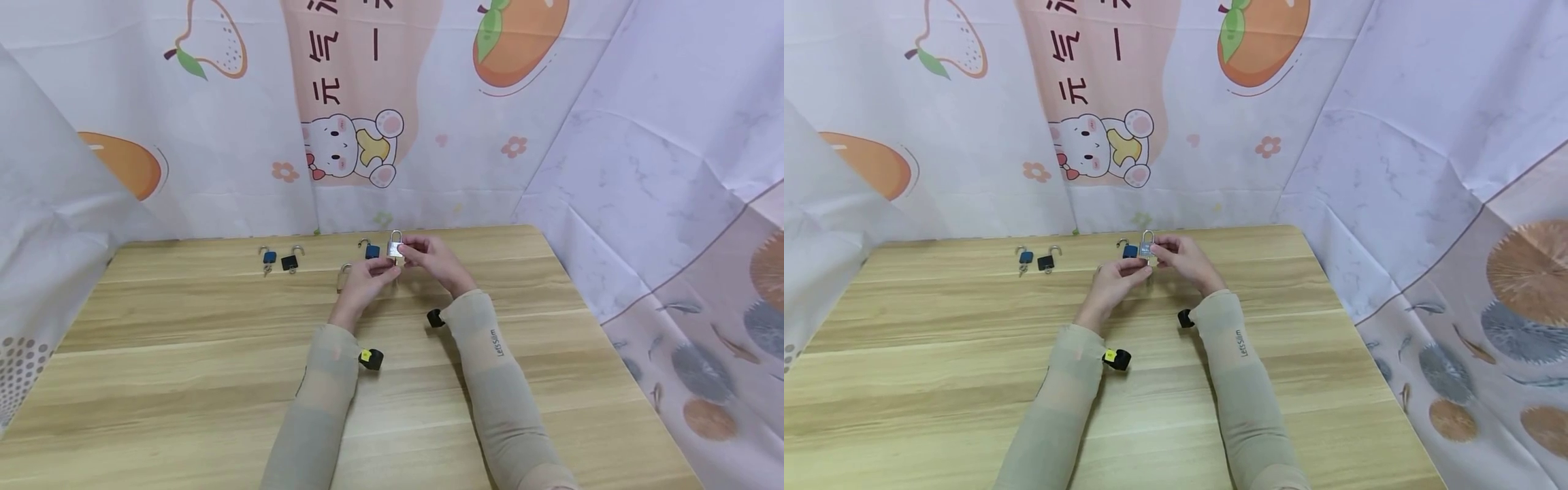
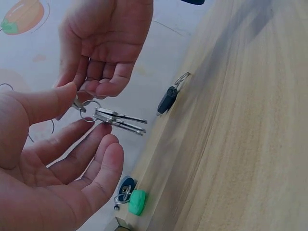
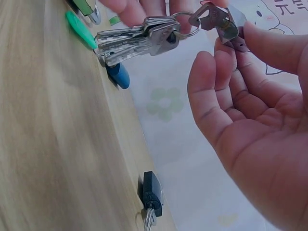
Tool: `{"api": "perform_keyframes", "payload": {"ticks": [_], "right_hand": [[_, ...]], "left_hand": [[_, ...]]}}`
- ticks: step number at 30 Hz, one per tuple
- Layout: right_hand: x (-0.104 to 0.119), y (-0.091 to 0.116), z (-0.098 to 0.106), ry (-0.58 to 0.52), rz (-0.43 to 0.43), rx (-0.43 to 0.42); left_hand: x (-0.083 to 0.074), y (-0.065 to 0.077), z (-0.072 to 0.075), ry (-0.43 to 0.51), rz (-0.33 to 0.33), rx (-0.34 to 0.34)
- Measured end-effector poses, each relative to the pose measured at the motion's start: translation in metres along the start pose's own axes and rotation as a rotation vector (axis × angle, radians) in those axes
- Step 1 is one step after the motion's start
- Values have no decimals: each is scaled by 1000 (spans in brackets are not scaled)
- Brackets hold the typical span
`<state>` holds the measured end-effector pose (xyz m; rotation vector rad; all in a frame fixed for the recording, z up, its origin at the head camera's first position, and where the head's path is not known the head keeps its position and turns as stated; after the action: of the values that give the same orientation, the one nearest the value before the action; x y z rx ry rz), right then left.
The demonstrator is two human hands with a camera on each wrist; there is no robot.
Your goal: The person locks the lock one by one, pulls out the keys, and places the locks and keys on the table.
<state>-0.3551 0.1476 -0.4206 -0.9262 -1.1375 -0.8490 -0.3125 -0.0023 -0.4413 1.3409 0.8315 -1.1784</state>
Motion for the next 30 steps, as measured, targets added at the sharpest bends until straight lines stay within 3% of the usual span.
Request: {"api": "perform_keyframes", "payload": {"ticks": [18, 30], "right_hand": [[-3, 1, -2, -112, -21, 18], [-6, -3, 0, -34, 7, -12]], "left_hand": [[-1, 0, -3, -54, -62, 3], [-6, 1, -3, -109, -96, -17]]}}
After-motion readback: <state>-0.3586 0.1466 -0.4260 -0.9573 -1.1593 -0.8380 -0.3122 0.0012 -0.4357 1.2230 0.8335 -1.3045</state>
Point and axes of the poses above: each hand's wrist, its own y-axis away from the middle knuckle, its own z-axis out of the back of the hand, x = y × z, the point moved 7 cm from there along -y, towards the middle knuckle, and after that the axes turned 12 degrees about z, right-handed, at the moved point
